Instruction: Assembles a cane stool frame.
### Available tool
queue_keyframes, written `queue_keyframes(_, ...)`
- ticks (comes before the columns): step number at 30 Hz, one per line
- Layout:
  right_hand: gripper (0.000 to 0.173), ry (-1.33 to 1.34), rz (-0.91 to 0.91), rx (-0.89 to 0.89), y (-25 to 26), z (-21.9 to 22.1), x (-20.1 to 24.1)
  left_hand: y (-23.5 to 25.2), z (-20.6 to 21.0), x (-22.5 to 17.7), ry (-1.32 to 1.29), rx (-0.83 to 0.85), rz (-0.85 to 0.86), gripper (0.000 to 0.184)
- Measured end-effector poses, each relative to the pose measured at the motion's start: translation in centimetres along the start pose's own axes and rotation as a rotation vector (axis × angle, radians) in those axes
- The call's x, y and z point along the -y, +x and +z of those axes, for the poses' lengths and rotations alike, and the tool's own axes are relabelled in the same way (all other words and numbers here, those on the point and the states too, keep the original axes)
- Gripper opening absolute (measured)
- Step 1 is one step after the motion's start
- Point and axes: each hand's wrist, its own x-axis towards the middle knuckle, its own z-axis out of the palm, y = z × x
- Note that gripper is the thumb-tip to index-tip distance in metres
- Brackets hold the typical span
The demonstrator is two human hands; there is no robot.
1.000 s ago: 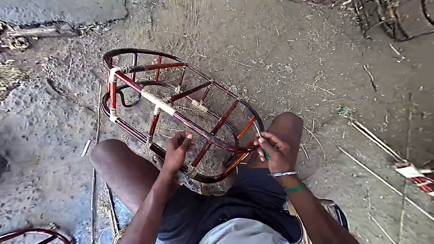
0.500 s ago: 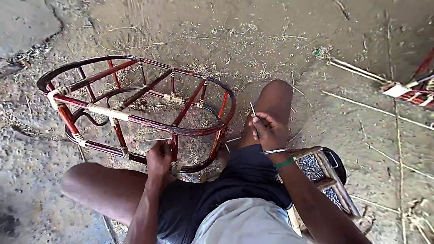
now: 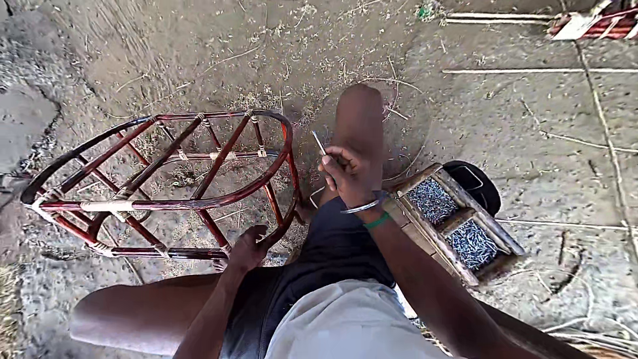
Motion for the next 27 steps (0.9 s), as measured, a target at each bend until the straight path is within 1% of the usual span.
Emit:
queue_keyframes(4, 0.022, 0.053, 0.009, 0.005, 0.0, 0.4, 0.3, 2.1, 1.6, -0.3, -0.042, 0.101, 0.002, 0.051)
queue_keyframes(7, 0.022, 0.073, 0.018, 0.018, 0.1, 0.6, 0.4, 2.9, 1.8, -1.0, 0.107, 0.173, -0.085, 0.056)
queue_keyframes(12, 0.020, 0.097, 0.019, 0.024, 0.1, 0.5, 0.5, 3.3, 1.6, -0.6, 0.061, 0.202, -0.135, 0.056)
queue_keyframes(16, 0.023, 0.100, 0.008, 0.058, -0.1, 0.2, 0.6, 2.6, 0.6, -1.7, 0.164, 0.254, -0.187, 0.068)
queue_keyframes(18, 0.025, 0.108, 0.005, 0.070, 0.0, 0.3, 0.6, 2.3, 0.2, -2.1, 0.182, 0.255, -0.207, 0.069)
queue_keyframes(22, 0.026, 0.132, -0.022, 0.105, 0.6, 1.7, 0.1, 2.2, 1.4, -1.0, 0.064, 0.280, -0.161, 0.069)
queue_keyframes(25, 0.025, 0.083, -0.026, 0.191, 1.4, 3.2, -0.6, 1.8, 1.4, -1.7, 0.026, 0.305, -0.138, 0.067)
queue_keyframes(26, 0.025, 0.049, -0.028, 0.236, 1.7, 3.7, -0.8, 1.5, 1.1, -1.8, -0.012, 0.277, -0.116, 0.066)
queue_keyframes(27, 0.026, 0.004, -0.013, 0.288, 2.0, 4.2, -0.8, 0.9, 0.4, -2.0, -0.065, 0.208, -0.074, 0.062)
